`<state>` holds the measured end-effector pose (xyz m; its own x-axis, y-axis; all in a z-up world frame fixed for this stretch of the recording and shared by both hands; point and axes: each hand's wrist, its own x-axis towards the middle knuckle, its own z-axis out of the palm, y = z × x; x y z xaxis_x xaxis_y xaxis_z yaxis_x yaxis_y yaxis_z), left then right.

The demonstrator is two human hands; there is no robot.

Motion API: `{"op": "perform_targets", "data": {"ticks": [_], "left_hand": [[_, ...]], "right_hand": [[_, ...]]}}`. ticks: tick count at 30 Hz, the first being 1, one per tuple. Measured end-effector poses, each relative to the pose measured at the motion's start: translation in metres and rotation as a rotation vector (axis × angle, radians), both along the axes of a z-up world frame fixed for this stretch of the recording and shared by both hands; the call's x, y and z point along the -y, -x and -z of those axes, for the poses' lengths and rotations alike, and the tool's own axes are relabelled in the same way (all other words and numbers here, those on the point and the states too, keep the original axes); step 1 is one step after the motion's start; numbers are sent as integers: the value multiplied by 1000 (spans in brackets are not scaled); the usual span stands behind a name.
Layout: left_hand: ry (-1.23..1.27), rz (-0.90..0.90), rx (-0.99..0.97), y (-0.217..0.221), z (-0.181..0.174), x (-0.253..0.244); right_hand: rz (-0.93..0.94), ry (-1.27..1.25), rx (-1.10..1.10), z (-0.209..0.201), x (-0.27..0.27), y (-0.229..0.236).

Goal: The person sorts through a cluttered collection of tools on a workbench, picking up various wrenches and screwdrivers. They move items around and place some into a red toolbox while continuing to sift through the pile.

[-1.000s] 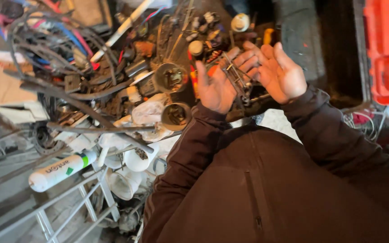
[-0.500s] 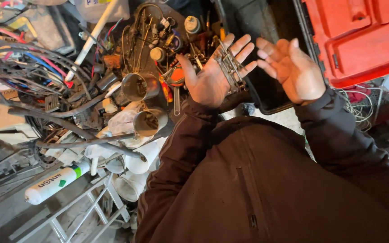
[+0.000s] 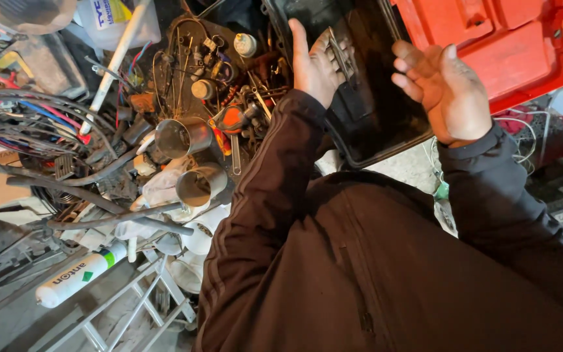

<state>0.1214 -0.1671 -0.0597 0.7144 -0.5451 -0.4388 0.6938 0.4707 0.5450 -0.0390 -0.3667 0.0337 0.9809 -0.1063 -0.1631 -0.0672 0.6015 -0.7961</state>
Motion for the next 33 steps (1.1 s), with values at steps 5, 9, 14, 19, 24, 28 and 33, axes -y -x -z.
{"op": "perform_targets", "data": {"ticks": [5, 9, 14, 19, 24, 28, 33], "left_hand": [[-163, 46, -23, 2, -5, -1], [-200, 92, 21, 25, -32, -28], [-118, 203, 415, 90, -100, -128], [-547, 65, 260, 133, -33, -237], [-755, 86, 247, 151, -13, -291], [-786, 75, 494, 149, -11, -302], [-948, 194, 550, 138, -33, -302]], "right_hand": [[-20, -23, -47, 12, -1, 4], [-4, 6, -99, 7, -5, 6], [9, 285, -43, 1, -17, 17], [56, 625, -34, -37, -84, 28], [-137, 950, 85, -37, -188, 18], [-227, 1287, 152, 20, -242, -13], [-169, 1791, 4, 75, -273, -60]]}}
